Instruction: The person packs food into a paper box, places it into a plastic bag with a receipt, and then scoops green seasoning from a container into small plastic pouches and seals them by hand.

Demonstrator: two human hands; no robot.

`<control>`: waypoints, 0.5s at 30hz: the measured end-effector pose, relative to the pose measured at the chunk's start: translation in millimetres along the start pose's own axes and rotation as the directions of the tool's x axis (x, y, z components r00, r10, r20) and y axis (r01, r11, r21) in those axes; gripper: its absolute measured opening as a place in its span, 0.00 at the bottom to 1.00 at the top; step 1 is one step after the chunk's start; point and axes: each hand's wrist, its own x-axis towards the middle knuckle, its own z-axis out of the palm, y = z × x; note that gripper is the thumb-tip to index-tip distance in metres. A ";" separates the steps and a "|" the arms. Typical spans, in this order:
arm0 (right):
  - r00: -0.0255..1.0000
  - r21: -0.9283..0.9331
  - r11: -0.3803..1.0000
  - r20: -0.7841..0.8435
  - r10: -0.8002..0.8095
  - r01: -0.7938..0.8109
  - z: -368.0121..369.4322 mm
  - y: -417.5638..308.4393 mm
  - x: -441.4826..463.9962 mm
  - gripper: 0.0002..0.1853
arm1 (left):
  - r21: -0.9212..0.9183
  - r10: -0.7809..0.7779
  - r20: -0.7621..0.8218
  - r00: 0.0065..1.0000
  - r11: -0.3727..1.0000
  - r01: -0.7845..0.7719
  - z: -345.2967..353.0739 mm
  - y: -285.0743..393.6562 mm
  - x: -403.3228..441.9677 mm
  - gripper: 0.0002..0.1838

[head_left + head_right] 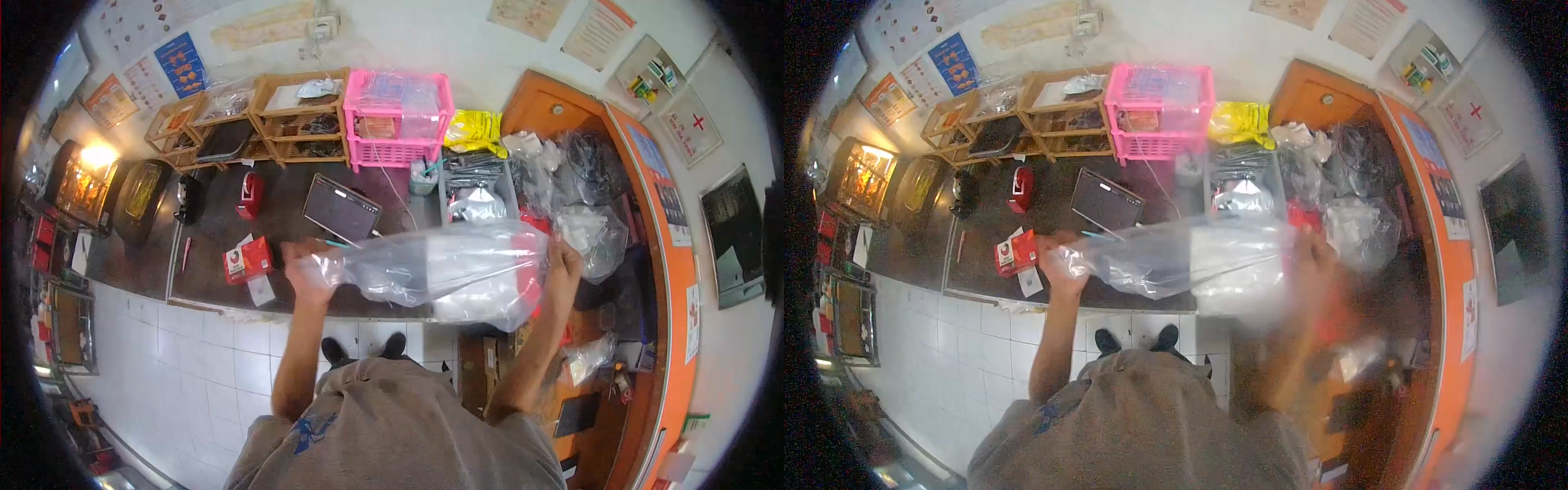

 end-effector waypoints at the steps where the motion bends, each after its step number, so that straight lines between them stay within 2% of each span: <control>1: 0.998 0.083 0.995 0.019 0.057 -0.058 9.6 7.3 -4.1 0.21 | -0.253 0.093 0.105 0.990 0.965 -0.064 -16.4 3.4 3.8 0.37; 2: 0.998 0.084 0.995 0.021 0.058 -0.059 17.7 17.0 -7.8 0.21 | -0.484 0.121 0.087 0.989 0.873 -0.064 25.1 -0.6 -9.3 0.46; 3: 0.989 0.210 0.967 0.022 0.144 -0.145 24.5 27.6 -9.7 0.20 | -0.411 0.018 0.292 0.956 0.905 0.108 22.8 -7.1 -11.9 0.49; 4: 0.973 0.330 0.917 0.032 0.228 -0.226 29.2 35.3 -11.9 0.19 | -0.119 -0.083 0.260 0.962 0.986 0.117 24.3 -10.9 -18.9 0.42; 5: 0.976 0.296 0.931 0.040 0.212 -0.214 30.4 40.1 -17.9 0.17 | 0.218 -0.184 0.226 0.957 0.967 0.135 25.8 -14.6 -25.8 0.35; 6: 0.976 0.292 0.932 0.038 0.212 -0.214 33.0 44.6 -21.9 0.17 | 0.498 -0.282 0.189 0.940 0.853 0.156 27.4 -18.4 -32.6 0.28; 8: 0.955 0.395 0.871 0.078 0.287 -0.294 36.6 55.4 -29.5 0.18 | 0.716 -0.262 -0.002 0.965 0.673 0.184 -0.7 -33.9 -27.3 0.11; 9: 0.941 0.368 0.867 0.079 0.330 -0.335 35.6 62.9 -31.6 0.18 | 0.716 -0.266 -0.003 0.964 0.673 0.188 -6.3 -33.5 -27.5 0.11; 11: 0.943 0.357 0.876 0.051 0.329 -0.325 34.1 96.5 -31.4 0.18 | 0.373 -0.185 -0.124 0.975 0.902 0.219 -15.0 -29.5 -21.8 0.03; 13: 0.945 0.337 0.887 0.027 0.327 -0.317 30.0 110.6 -36.0 0.18 | 0.331 -0.230 -0.099 0.968 0.910 0.250 -32.0 -29.6 -22.2 0.03; 15: 0.953 0.236 0.924 0.115 0.281 -0.301 26.0 113.6 -44.4 0.15 | 0.284 -0.272 -0.081 0.959 0.916 0.284 -36.6 -32.6 -29.7 0.04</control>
